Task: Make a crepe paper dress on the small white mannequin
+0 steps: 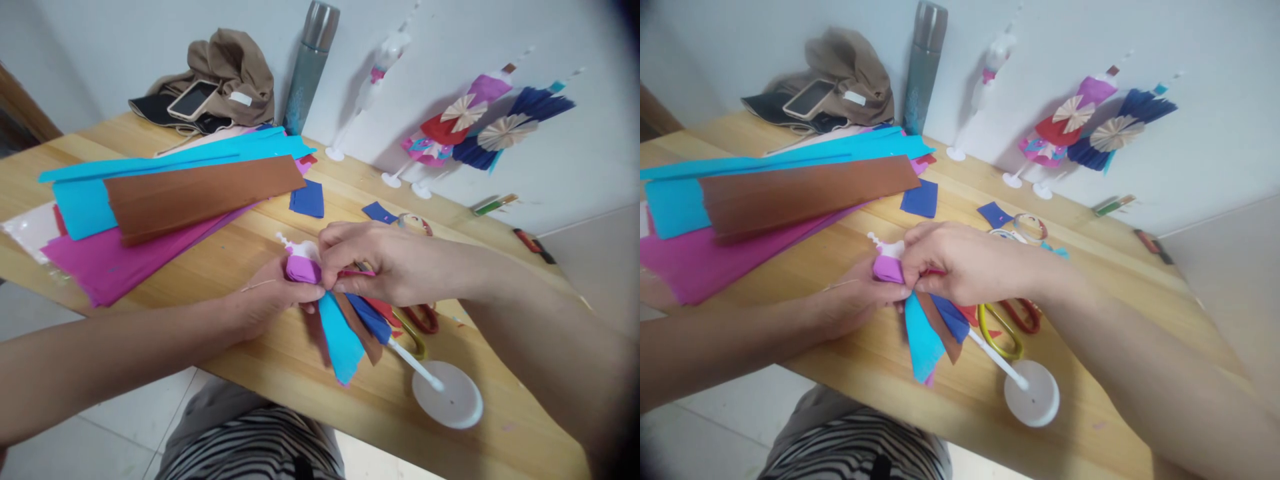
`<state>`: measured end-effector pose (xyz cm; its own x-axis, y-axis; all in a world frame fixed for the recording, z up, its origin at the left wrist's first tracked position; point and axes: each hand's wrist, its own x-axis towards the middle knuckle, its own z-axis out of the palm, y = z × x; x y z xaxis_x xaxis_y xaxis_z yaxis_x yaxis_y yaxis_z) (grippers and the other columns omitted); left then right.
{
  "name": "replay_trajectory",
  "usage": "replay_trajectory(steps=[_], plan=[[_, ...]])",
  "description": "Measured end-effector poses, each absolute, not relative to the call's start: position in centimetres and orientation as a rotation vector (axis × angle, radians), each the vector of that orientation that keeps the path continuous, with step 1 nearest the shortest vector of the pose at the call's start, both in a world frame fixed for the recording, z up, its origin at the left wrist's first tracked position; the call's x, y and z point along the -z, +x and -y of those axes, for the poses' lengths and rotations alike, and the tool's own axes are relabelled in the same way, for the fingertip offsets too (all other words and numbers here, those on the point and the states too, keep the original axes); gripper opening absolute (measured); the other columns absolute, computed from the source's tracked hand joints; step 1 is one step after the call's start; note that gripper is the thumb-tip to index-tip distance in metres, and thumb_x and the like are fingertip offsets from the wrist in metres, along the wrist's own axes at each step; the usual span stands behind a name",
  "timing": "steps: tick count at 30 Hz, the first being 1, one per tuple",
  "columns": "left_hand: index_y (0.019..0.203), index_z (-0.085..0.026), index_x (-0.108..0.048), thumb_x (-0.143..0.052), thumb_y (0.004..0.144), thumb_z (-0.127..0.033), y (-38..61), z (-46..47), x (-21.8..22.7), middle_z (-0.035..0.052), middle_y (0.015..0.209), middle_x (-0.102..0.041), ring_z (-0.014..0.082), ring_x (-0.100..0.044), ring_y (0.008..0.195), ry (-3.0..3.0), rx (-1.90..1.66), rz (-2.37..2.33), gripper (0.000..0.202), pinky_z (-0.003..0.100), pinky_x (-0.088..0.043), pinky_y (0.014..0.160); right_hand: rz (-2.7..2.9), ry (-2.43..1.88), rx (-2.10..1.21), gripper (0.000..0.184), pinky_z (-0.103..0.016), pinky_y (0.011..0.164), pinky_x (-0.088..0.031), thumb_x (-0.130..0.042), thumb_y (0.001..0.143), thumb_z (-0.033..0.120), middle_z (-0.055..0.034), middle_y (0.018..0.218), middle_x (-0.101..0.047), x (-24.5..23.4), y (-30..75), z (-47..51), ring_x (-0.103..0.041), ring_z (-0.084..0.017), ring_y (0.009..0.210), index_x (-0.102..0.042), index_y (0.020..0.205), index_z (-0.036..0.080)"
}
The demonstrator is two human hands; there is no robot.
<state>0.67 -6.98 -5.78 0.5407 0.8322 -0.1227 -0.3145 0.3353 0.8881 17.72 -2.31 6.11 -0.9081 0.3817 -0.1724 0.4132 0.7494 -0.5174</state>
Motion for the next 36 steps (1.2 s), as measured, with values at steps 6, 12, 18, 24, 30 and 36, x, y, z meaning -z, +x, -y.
replay_trajectory(steps=[6,12,18,24,30,36], plan=[[0.080,-0.016,-0.061,-0.072,0.073,-0.022,0.5,7.1,5.7,-0.0013,0.070,-0.059,0.0115,-0.056,0.065,0.927,-0.815,-0.633,0.014,0.023,-0.045,0.060,-2.885,0.744,0.770,0.017,-0.030,0.073,-0.043,-0.057,0.085,0.005,-0.0039,0.076,-0.060,-6.2,17.5,2.5,-0.057,-0.018,0.080,-0.066,0.076,0.016],[0.077,-0.016,-0.059,-0.071,0.072,-0.021,0.6,7.1,5.5,-0.0021,0.068,-0.058,0.0113,-0.056,0.064,0.921,-0.830,-0.645,0.014,0.022,-0.045,0.058,-2.935,0.745,0.704,0.020,-0.032,0.074,-0.043,-0.055,0.082,0.000,-0.0045,0.082,-0.059,-5.6,17.5,2.9,-0.057,-0.019,0.081,-0.063,0.075,0.017],[0.078,-0.017,-0.061,-0.069,0.073,-0.020,0.7,7.1,5.3,-0.0027,0.069,-0.058,0.0111,-0.056,0.064,0.917,-0.821,-0.636,0.010,0.023,-0.045,0.058,-2.932,0.800,0.607,0.016,-0.032,0.076,-0.042,-0.056,0.081,0.003,-0.0062,0.086,-0.058,-5.3,17.6,3.5,-0.056,-0.021,0.086,-0.060,0.075,0.018],[0.080,-0.017,-0.062,-0.072,0.072,-0.022,0.5,7.1,5.5,-0.0014,0.071,-0.060,0.0128,-0.057,0.067,0.939,-0.814,-0.619,0.014,0.025,-0.045,0.063,-2.858,0.923,0.478,0.016,-0.030,0.070,-0.037,-0.055,0.080,0.005,-0.0050,0.081,-0.056,-5.9,17.0,3.9,-0.053,-0.018,0.078,-0.054,0.069,0.017],[0.080,-0.017,-0.061,-0.071,0.072,-0.021,0.4,7.1,5.3,0.0002,0.075,-0.059,0.0148,-0.055,0.072,0.961,-0.795,-0.597,0.014,0.027,-0.044,0.068,-2.758,0.971,0.340,0.013,-0.030,0.061,-0.030,-0.053,0.077,0.010,-0.0063,0.078,-0.058,-6.2,16.3,4.1,-0.054,-0.019,0.075,-0.054,0.067,0.018],[0.078,-0.018,-0.061,-0.070,0.066,-0.019,0.5,7.2,5.1,-0.0007,0.072,-0.059,0.0150,-0.055,0.071,0.963,-0.786,-0.664,0.015,0.027,-0.044,0.066,-2.677,1.050,0.347,0.013,-0.030,0.060,-0.030,-0.054,0.078,0.012,-0.0067,0.080,-0.062,-6.4,16.2,4.2,-0.058,-0.018,0.074,-0.056,0.066,0.017]])
